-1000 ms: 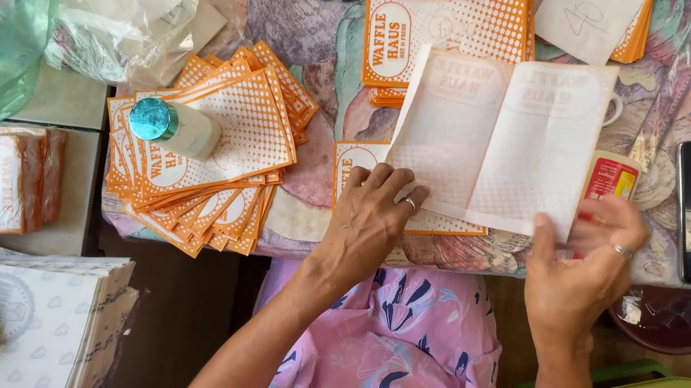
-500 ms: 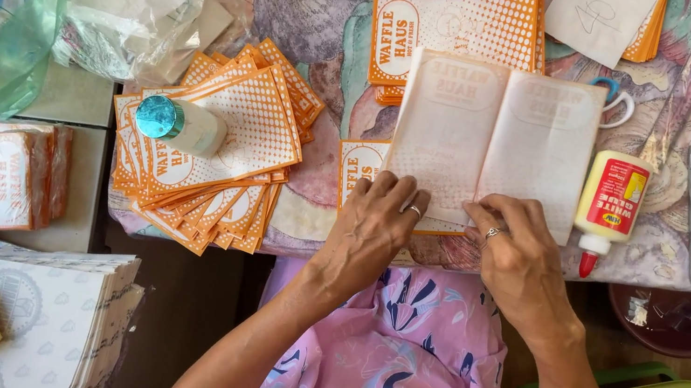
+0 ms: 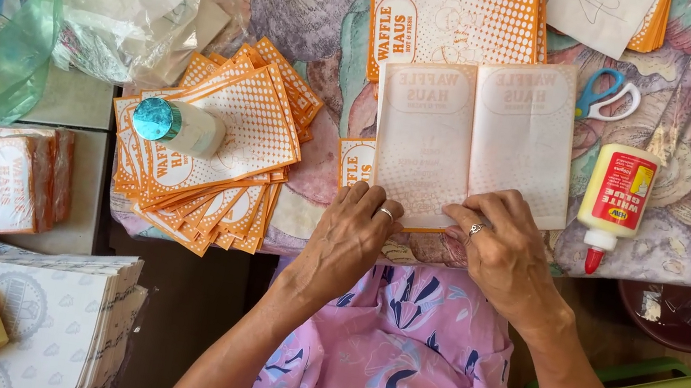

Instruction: Applying glue to the edges of paper bags and folding them to complete the assembly.

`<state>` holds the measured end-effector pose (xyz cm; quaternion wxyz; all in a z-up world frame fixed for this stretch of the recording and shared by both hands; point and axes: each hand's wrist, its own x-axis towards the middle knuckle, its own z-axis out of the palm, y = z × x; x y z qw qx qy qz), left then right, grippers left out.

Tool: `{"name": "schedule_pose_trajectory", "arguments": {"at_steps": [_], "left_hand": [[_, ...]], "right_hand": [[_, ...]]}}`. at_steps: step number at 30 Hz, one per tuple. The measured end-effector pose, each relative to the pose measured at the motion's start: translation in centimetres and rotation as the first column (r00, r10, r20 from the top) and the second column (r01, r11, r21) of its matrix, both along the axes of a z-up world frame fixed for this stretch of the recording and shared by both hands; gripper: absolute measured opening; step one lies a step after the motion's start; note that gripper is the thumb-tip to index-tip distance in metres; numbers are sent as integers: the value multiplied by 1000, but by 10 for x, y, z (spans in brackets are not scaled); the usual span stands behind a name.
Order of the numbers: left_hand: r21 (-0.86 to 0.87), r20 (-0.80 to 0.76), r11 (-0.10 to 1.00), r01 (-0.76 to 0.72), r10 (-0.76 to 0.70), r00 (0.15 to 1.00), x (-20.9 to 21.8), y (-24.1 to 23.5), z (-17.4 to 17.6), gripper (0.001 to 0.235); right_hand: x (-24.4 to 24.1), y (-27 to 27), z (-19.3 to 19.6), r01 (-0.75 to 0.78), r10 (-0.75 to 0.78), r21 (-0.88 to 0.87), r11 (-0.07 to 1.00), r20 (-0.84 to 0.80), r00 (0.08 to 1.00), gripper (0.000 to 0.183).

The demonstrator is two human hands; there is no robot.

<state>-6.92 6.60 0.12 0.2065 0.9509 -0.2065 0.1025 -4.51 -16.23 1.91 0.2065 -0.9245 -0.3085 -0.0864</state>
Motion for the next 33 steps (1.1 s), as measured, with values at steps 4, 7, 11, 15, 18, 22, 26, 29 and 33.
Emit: {"name": "schedule_pose_trajectory", "arguments": {"at_steps": [4, 7, 11, 15, 18, 22, 26, 29, 33], "left_hand": [[-29, -15, 993, 117, -117, 993, 5, 7, -1, 9], [-42, -2, 988, 150, -150, 989, 3, 7, 4, 9], [-76, -27, 986, 148, -151, 988, 3, 10, 6, 7], [-106, -40, 989, 99, -104, 994, 3, 12, 11, 7], [-118, -36, 987, 108, -113, 993, 4, 16, 8, 4], [-148, -54, 985, 89, -98, 994, 5, 14, 3, 7], [-133, -36, 988, 78, -84, 996, 5, 12, 7, 13], [-116, -19, 992, 56, -59, 998, 2, 13, 6, 15], [-118, 7, 993, 18, -17, 1000, -1, 16, 1, 16]], "right_hand": [[-1, -2, -3, -4, 3, -42, 999, -14, 1000, 8], [-1, -2, -4, -45, 46, -73, 996, 1, 999, 7], [1, -2, 0, -81, 76, -85, 993, -69, 995, 15], [2, -1, -1, -98, 94, -73, 992, -67, 993, 21], [5, 3, 9, -107, 103, -57, 993, -69, 992, 27], [3, 11, 11, -91, 86, -89, 992, -66, 994, 28], [4, 19, -6, -129, 129, -16, 992, 15, 992, 6], [5, 21, -16, -130, 130, -4, 992, 26, 991, 9], [9, 24, -13, -139, 139, 44, 989, -11, 990, 12]]}}
